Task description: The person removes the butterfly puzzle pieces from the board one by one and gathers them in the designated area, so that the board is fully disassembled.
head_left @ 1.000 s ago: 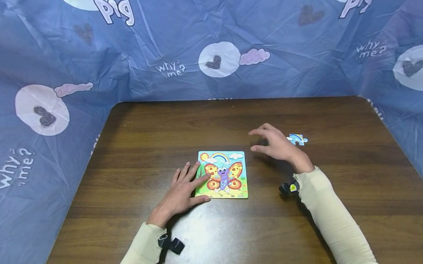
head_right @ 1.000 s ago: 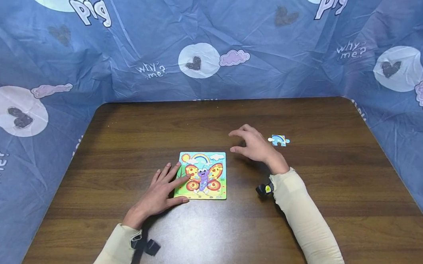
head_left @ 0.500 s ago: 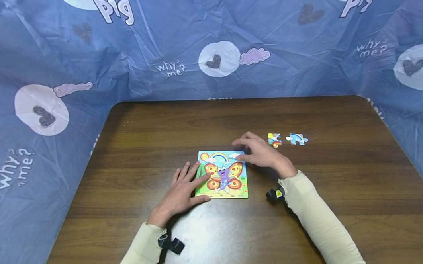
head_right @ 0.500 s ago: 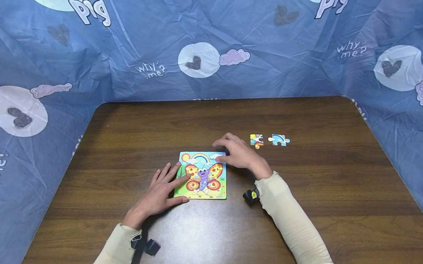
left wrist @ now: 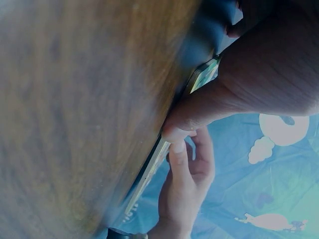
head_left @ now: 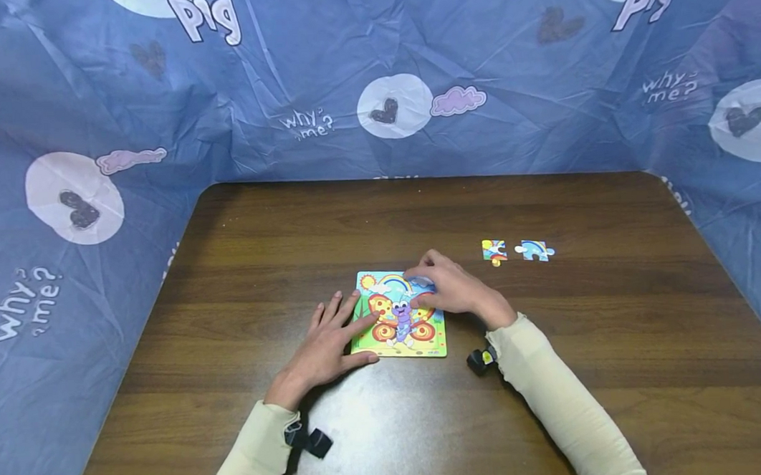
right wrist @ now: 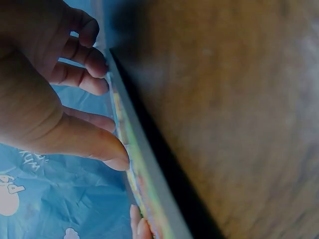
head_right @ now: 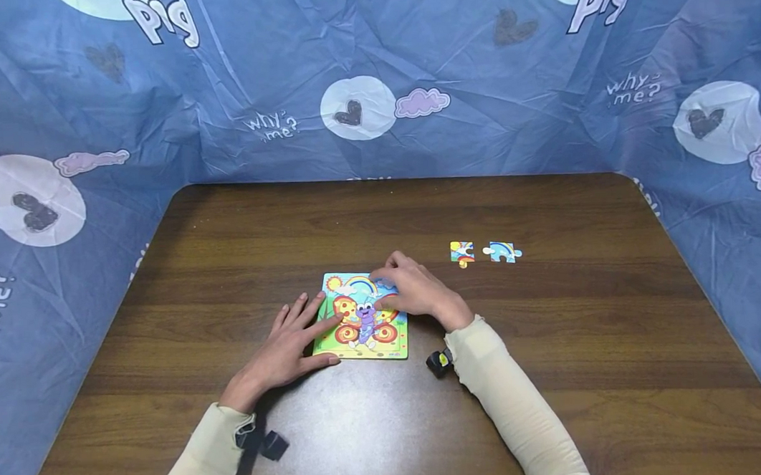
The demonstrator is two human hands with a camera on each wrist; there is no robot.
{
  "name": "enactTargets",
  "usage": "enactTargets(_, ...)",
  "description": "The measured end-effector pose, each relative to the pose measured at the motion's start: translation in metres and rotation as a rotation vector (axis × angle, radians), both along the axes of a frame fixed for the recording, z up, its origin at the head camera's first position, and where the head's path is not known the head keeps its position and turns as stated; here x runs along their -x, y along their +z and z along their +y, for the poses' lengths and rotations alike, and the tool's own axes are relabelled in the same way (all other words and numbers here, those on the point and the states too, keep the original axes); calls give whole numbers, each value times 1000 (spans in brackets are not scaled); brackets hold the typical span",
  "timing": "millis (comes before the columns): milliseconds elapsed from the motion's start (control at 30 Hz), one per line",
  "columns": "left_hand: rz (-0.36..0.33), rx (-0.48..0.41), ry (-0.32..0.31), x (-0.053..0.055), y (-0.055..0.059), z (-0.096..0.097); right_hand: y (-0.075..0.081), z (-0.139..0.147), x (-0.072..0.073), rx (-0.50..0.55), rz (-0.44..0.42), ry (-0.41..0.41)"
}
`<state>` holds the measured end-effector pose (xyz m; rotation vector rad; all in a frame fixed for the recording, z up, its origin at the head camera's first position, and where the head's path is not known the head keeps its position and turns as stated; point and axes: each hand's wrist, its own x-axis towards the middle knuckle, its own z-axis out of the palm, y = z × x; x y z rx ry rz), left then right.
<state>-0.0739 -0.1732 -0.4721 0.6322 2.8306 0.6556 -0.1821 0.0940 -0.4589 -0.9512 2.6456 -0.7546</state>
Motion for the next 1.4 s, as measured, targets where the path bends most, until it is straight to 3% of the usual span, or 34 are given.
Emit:
enactTargets(700,3,6,-11,1,-2,0,0,-2,5,-20,-11,30)
enactTargets(1067,25,-1,-10,1,-1,-1,-1,6,5,12,-125,1)
enactTargets(1400,6,9,-5,1,-1,-1,0,10,4,31,-111,34)
